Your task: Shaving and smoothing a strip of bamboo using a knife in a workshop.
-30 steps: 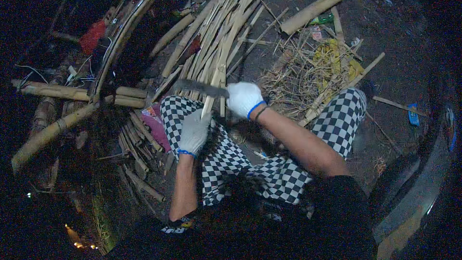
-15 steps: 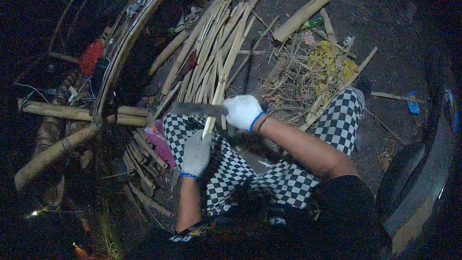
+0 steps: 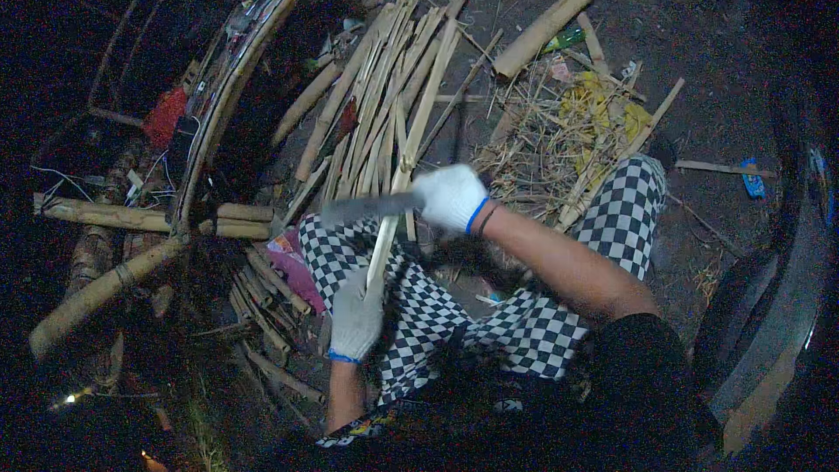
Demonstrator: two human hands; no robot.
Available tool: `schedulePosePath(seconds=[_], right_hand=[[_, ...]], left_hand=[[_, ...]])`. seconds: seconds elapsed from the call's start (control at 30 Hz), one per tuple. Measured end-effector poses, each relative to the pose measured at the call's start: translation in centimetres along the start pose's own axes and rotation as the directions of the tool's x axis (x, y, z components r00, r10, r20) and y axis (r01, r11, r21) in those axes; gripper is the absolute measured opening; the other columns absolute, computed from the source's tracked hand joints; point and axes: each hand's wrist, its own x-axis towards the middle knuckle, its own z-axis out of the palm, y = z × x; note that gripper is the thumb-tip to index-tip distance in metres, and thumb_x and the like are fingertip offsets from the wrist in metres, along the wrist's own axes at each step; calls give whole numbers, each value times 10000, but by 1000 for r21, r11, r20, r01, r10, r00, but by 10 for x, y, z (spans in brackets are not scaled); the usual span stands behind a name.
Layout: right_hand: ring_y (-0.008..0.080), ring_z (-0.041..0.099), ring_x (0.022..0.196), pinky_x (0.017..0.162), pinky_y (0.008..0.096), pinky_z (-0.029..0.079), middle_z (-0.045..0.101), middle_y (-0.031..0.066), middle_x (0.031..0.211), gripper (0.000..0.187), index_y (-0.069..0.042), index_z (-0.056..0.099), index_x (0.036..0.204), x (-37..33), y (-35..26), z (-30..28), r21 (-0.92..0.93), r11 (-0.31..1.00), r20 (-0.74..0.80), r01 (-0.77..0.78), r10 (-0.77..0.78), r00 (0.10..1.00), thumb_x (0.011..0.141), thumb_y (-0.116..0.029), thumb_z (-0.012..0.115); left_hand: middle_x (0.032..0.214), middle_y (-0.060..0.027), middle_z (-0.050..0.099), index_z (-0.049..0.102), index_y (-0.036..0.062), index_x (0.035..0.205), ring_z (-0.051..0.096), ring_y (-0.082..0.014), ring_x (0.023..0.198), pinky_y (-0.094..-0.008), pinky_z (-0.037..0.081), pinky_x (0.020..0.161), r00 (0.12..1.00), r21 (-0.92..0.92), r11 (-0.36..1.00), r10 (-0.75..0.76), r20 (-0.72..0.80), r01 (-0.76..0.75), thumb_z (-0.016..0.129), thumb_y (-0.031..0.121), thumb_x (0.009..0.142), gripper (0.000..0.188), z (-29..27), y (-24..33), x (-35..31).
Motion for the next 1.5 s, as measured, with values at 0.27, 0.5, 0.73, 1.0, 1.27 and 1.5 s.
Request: schedulePosePath(seconds=[0.27, 0.5, 0.73, 1.0, 1.27, 1.5], right_hand=[[362, 656, 751, 697, 472, 521, 653, 185, 748, 193, -68, 645, 811, 0, -1, 10, 85, 988, -15, -132, 134, 991, 737, -238, 595], [352, 659, 724, 677, 459, 532, 666, 170, 746, 194, -102, 684, 808, 10, 38, -1, 30, 993, -135, -112, 115, 984, 723, -242, 579], [355, 658, 710, 640, 482, 519, 658, 180, 730, 165, -80, 649, 745, -3, -10, 11, 13, 996, 65, 87, -87, 994, 718, -230, 589], [371, 659, 743, 692, 483, 523, 670, 188, 780, 225, -64, 684, 827, 12, 28, 38, 63, 972, -84, -228, 232, 969, 720, -233, 581], [356, 659, 754, 682, 454, 532, 663, 172, 754, 175, -93, 662, 821, 14, 61, 7, -66, 991, -162, -117, 106, 981, 710, -214, 601], [338, 664, 763, 697, 450, 532, 673, 145, 782, 254, -106, 674, 919, 11, 9, -3, -30, 998, 71, 49, -47, 996, 704, -226, 609]], left_hand=[[895, -243, 636, 603, -16, 1095, 637, -334, 829, -408, 469, 728, 997, 22, 998, 53, -61, -52, 488, 224, 940, 308, 2, -19, -12], [825, -200, 618, 590, -13, 1152, 591, -238, 735, -353, 458, 692, 998, -11, 999, 40, -38, -40, 483, 195, 944, 313, 9, -30, -27], [863, -264, 585, 564, -8, 1042, 582, -431, 833, -466, 446, 718, 998, -35, 998, -53, -24, 52, 458, 246, 951, 289, 3, -23, -22], [880, -270, 593, 586, -18, 1063, 598, -410, 833, -437, 461, 745, 999, -6, 1000, 4, -50, -4, 448, 228, 952, 303, 4, -22, -29], [943, -276, 608, 588, -5, 1116, 605, -420, 907, -437, 464, 775, 993, -78, 991, -103, 52, 107, 435, 211, 950, 313, -7, -11, -43], [729, -105, 563, 590, -10, 1090, 530, -163, 681, -324, 428, 631, 997, -22, 999, -41, -69, 40, 464, 180, 952, 267, -4, -27, -39]])
